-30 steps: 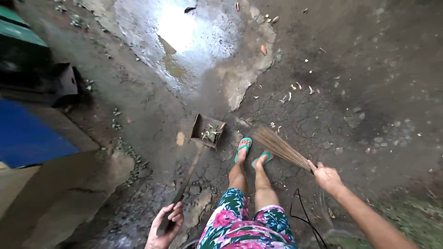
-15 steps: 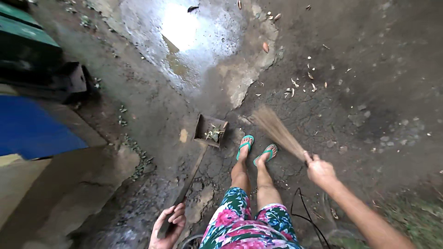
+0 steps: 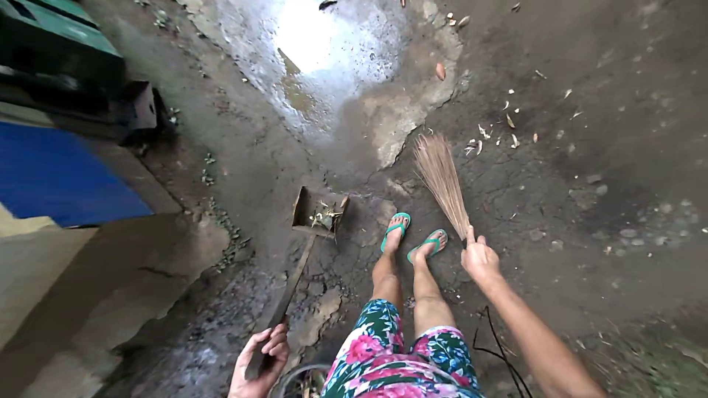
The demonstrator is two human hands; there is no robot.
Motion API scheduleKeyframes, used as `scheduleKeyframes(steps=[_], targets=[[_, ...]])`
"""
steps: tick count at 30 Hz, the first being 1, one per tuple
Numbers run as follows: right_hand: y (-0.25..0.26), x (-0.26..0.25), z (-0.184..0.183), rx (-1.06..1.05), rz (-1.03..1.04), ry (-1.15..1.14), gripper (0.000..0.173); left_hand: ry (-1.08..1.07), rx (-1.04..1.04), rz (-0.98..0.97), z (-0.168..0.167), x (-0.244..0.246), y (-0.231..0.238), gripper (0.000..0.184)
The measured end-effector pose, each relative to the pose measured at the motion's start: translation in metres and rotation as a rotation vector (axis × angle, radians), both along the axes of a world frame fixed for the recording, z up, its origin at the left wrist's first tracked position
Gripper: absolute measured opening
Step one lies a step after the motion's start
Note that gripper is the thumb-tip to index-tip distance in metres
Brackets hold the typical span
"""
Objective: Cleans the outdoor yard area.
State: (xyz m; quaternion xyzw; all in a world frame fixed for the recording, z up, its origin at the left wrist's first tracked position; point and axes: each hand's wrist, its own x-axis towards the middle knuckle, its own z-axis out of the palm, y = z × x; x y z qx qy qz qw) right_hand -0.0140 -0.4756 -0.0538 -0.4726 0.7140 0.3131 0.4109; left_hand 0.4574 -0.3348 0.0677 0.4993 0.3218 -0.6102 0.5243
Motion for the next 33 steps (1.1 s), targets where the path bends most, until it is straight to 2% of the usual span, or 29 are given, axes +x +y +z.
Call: scheduleKeyframes(steps=[2,5,8,11,14,16,19,21,23,26,29,30,33], targets=[[-0.005,0.003,0.004,0.006,0.059,-0.068,0.076,-0.021,0.006,-0.002,-0.003,-0.005,-0.001,0.028],[-0.035,0.002,-0.012,0.026,0.196,-0.154,0.076,0.023,-0.007,0.031,-0.006,-0.01,-0.003,0.028],[-0.078,-0.014,-0.031,0.04,0.25,-0.094,0.077,0.065,-0.006,0.05,-0.003,-0.015,-0.006,0.028],[-0.106,-0.039,-0.049,-0.039,0.097,0.065,0.081,0.083,-0.001,0.031,-0.002,-0.023,-0.009,0.026],[-0.098,-0.056,-0.047,-0.193,-0.087,0.086,0.08,0.103,-0.002,-0.011,-0.002,-0.03,-0.013,0.024],[-0.069,-0.065,-0.036,-0.304,-0.362,-0.05,0.076,0.122,-0.017,-0.042,-0.004,-0.037,-0.019,0.022],[0.002,-0.044,-0.019,-0.453,-1.087,-0.385,0.073,0.131,-0.036,-0.093,-0.006,-0.047,-0.032,0.023],[0.034,-0.008,0.009,-0.494,-1.533,-0.455,0.056,0.145,-0.052,-0.117,-0.005,-0.054,-0.046,0.024],[0.048,0.018,0.028,-0.444,-1.884,-0.465,0.044,0.176,-0.063,-0.132,-0.004,-0.06,-0.057,0.023],[0.033,0.025,0.023,-0.367,-2.332,-0.527,0.033,0.212,-0.081,-0.171,-0.001,-0.065,-0.08,0.021],[-0.009,0.015,0.007,-0.279,-2.616,-0.597,0.02,0.194,-0.053,-0.235,0.0,-0.072,-0.108,0.021],[-0.027,0.015,0.006,-0.241,-2.616,-0.649,0.019,0.173,-0.052,-0.257,0.001,-0.075,-0.12,0.023],[-0.076,0.02,0.013,-0.179,-2.428,-0.891,0.018,0.126,-0.04,-0.334,0.0,-0.083,-0.154,0.024]])
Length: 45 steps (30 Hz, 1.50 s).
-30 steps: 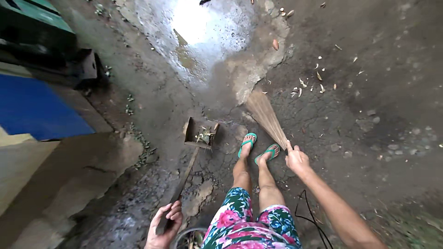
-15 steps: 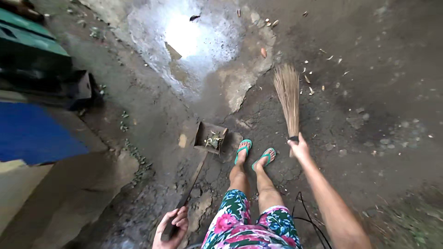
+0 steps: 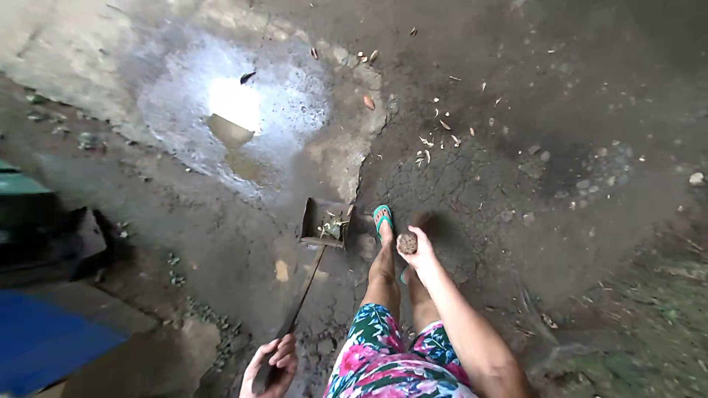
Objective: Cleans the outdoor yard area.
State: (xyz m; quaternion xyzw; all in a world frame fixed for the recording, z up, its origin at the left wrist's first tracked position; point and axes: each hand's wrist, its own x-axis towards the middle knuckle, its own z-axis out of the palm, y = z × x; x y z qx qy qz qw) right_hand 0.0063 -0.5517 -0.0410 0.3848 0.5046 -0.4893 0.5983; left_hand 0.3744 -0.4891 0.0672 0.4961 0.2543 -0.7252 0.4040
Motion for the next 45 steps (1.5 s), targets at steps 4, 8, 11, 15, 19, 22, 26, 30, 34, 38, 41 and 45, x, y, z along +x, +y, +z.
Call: scheduleKeyframes(steps=[4,8,11,15,19,22,26,30,34,38,41,45], targets=[[-0.017,-0.009,0.005,-0.059,0.144,0.098,0.02,0.008,0.024,-0.101,-0.002,-0.005,-0.048,0.022],[0.016,-0.016,0.017,0.067,0.235,0.346,0.039,0.003,0.037,-0.169,0.001,-0.007,-0.092,0.023],[0.022,-0.027,0.004,0.29,0.181,0.386,0.039,0.002,0.052,-0.217,0.0,-0.011,-0.123,0.024],[-0.014,-0.055,-0.026,0.407,-0.048,0.221,0.034,-0.023,0.062,-0.296,-0.005,-0.019,-0.155,0.023],[-0.077,-0.052,-0.029,0.207,0.007,0.172,0.027,-0.042,0.058,-0.354,-0.009,-0.029,-0.182,0.022],[-0.09,-0.05,-0.015,0.101,0.107,0.207,0.027,-0.05,0.056,-0.4,-0.01,-0.033,-0.2,0.023],[-0.039,-0.06,0.008,0.158,0.192,0.351,0.037,-0.06,0.074,-0.437,-0.01,-0.04,-0.22,0.022],[0.01,-0.083,-0.003,0.436,0.24,0.471,0.051,-0.063,0.086,-0.483,-0.011,-0.044,-0.233,0.022],[0.012,-0.134,-0.058,0.546,0.125,0.393,0.044,-0.073,0.097,-0.5,-0.012,-0.048,-0.241,0.023],[-0.033,-0.131,-0.062,0.383,0.241,0.363,0.045,-0.087,0.102,-0.525,-0.018,-0.052,-0.25,0.024],[-0.043,-0.123,-0.037,0.184,0.359,0.376,0.047,-0.064,0.099,-0.55,-0.018,-0.057,-0.259,0.022],[-0.014,-0.138,-0.003,0.062,0.343,0.402,0.051,-0.008,0.094,-0.553,-0.015,-0.066,-0.266,0.02]])
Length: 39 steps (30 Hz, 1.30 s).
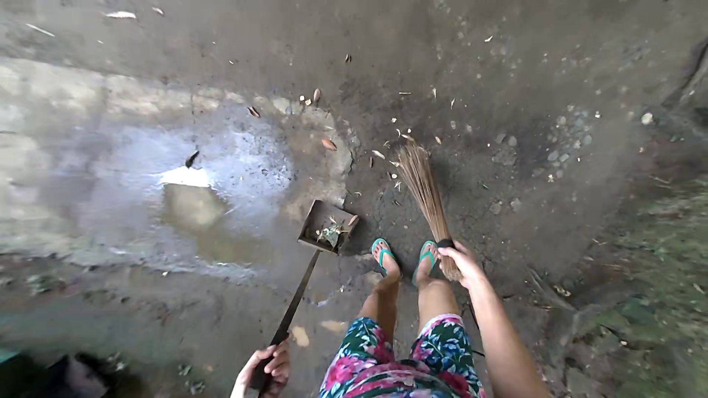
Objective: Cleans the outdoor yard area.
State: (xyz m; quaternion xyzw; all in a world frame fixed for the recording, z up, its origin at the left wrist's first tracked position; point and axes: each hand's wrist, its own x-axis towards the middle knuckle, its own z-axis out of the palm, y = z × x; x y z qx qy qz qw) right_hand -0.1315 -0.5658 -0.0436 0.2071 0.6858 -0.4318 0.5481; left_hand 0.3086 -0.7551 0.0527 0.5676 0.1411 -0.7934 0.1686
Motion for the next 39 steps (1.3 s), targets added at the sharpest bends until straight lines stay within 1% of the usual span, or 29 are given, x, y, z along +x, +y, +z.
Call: scheduleKeyframes(steps=[3,6,9,11,13,15,17,20,22,24,26,28,30,31,33,34,36,38,39], targets=[[0.024,-0.02,0.002,0.167,-0.048,0.143,0.057,-0.011,-0.021,-0.014,0.004,-0.011,0.0,0.02],[0.039,-0.058,-0.024,0.37,-0.163,0.224,0.057,0.012,-0.049,-0.03,0.006,-0.023,0.001,0.02],[0.042,-0.097,-0.06,0.464,-0.25,0.19,0.052,-0.012,-0.08,-0.06,0.007,-0.038,0.003,0.022],[0.029,-0.109,-0.075,0.439,-0.217,0.133,0.05,-0.048,-0.082,-0.055,0.007,-0.054,0.005,0.024],[0.007,-0.105,-0.069,0.359,-0.086,0.068,0.049,-0.067,-0.07,-0.013,0.01,-0.073,0.005,0.024],[-0.012,-0.106,-0.048,0.256,0.042,0.032,0.049,-0.087,-0.065,0.027,0.014,-0.098,0.003,0.024],[-0.021,-0.118,-0.021,0.171,0.115,0.007,0.052,-0.1,-0.068,0.052,0.019,-0.119,0.0,0.025],[-0.028,-0.159,0.014,0.12,0.171,0.004,0.052,-0.089,-0.08,0.112,0.026,-0.144,-0.001,0.027],[-0.039,-0.197,0.019,0.121,0.224,0.103,0.057,-0.081,-0.083,0.16,0.03,-0.159,0.003,0.025],[-0.06,-0.24,0.005,0.18,0.281,0.231,0.069,-0.086,-0.095,0.18,0.034,-0.176,0.008,0.024],[-0.091,-0.28,-0.029,0.238,0.292,0.331,0.077,-0.094,-0.105,0.18,0.037,-0.192,0.012,0.023],[-0.124,-0.306,-0.061,0.326,0.336,0.366,0.076,-0.097,-0.115,0.171,0.037,-0.202,0.019,0.022],[-0.149,-0.321,-0.083,0.383,0.471,0.336,0.073,-0.115,-0.129,0.144,0.037,-0.214,0.023,0.022],[-0.157,-0.323,-0.09,0.372,0.562,0.311,0.073,-0.122,-0.127,0.148,0.039,-0.22,0.024,0.022],[-0.16,-0.317,-0.092,0.275,0.7,0.251,0.074,-0.126,-0.113,0.178,0.042,-0.229,0.03,0.023],[-0.157,-0.313,-0.088,0.213,0.713,0.218,0.078,-0.122,-0.111,0.193,0.042,-0.232,0.033,0.023],[-0.134,-0.307,-0.071,0.114,0.65,0.14,0.083,-0.107,-0.109,0.224,0.041,-0.235,0.04,0.022],[-0.101,-0.301,-0.049,0.066,0.537,0.092,0.076,-0.087,-0.101,0.252,0.04,-0.238,0.044,0.023],[-0.083,-0.295,-0.039,0.075,0.492,0.094,0.074,-0.074,-0.09,0.266,0.041,-0.24,0.046,0.023]])
